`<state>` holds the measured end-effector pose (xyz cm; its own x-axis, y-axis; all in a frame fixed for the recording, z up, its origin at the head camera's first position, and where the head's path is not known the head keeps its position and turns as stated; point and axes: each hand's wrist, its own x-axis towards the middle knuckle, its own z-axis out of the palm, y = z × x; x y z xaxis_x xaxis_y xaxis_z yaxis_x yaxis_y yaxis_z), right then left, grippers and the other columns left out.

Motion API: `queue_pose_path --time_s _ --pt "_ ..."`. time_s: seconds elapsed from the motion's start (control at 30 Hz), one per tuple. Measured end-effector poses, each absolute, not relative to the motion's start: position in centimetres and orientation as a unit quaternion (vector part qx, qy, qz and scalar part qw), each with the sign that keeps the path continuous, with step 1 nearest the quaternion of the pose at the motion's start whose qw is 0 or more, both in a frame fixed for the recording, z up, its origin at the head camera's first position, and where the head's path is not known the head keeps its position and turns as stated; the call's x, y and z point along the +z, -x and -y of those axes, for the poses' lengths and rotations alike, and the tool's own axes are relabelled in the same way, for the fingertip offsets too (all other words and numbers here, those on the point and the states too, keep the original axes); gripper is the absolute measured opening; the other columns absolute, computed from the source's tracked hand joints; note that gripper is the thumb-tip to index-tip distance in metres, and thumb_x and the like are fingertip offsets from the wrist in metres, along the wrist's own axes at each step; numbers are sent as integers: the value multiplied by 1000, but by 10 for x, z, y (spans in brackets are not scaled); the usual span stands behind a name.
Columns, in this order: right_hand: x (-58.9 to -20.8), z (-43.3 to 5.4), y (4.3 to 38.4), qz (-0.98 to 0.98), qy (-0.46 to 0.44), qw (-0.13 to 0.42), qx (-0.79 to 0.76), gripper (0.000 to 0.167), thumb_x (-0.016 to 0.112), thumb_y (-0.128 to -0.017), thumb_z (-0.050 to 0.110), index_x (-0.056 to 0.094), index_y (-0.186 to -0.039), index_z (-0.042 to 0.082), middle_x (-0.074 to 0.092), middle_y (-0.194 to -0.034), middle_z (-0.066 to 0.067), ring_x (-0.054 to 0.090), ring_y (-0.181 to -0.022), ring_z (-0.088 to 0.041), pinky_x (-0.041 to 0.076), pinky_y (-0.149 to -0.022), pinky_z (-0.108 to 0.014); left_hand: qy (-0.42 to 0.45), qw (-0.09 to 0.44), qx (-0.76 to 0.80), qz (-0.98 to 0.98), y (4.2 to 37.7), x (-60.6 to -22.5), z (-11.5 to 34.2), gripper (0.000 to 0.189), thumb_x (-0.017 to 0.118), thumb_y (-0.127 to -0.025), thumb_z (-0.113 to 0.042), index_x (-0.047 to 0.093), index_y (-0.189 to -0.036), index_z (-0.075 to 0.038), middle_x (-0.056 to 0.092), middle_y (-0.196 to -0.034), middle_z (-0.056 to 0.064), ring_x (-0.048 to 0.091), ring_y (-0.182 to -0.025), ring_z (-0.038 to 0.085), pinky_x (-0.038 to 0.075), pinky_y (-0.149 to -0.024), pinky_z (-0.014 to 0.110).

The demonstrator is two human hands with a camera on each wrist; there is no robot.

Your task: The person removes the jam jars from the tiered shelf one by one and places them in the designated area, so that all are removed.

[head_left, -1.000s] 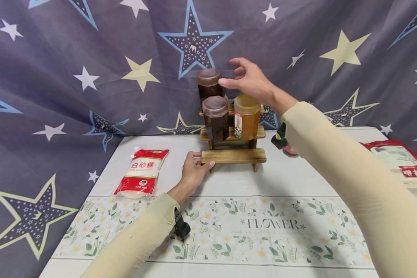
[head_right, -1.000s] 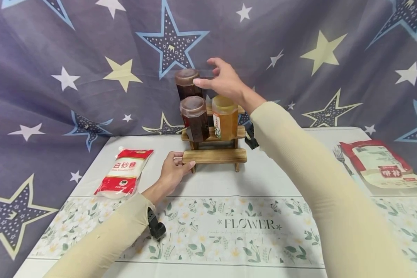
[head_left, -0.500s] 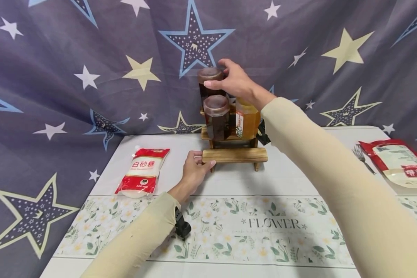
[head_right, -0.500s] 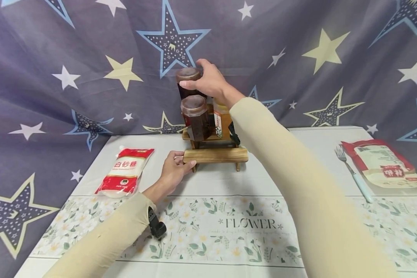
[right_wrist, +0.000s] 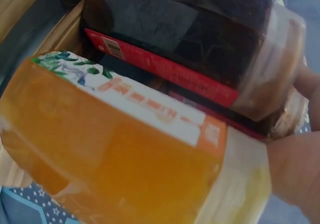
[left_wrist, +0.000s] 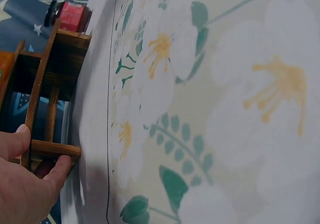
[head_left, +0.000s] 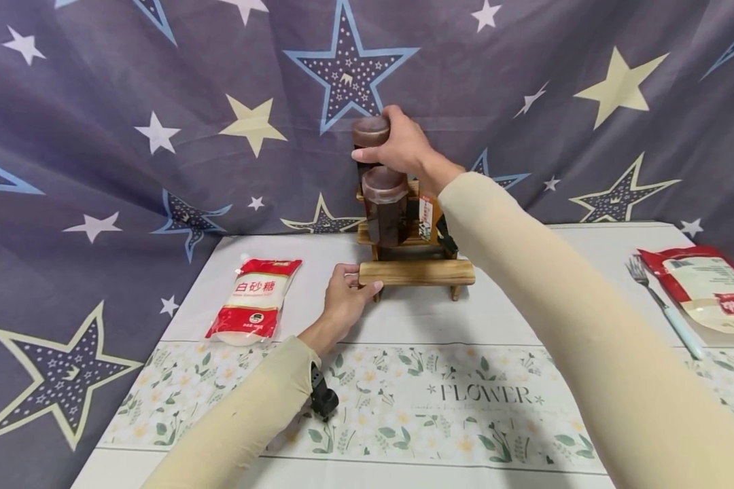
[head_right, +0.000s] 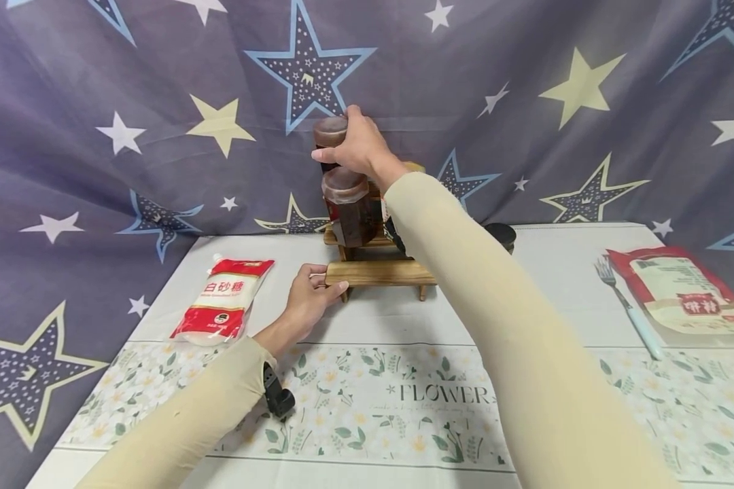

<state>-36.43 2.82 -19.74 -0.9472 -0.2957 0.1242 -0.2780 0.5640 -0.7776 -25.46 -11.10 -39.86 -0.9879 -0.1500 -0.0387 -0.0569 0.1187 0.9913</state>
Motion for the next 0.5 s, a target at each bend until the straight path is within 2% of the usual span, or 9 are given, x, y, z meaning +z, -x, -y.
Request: queue_pose_path --time_s 0.23,0.5 --pt "-200 -23 366 -901 153 -28 -405 75 72 -85 39 30 -141 12 49 -134 -8 52 -116 -20 47 -92 -35 -70 37 -646 760 255 -399 113 49 72 -85 -3 44 -125 0 62 -114 22 61 -102 27 55 -82 31" --pt "-202 -22 366 -895 139 -43 -421 69 73 -84 36 38 -140 14 52 -130 -7 54 -112 -18 49 -89 -33 -67 35 -642 763 256 -399 113 48 72 -86 -4 43 -125 -1 63 -113 21 62 -102 29 55 -81 30"
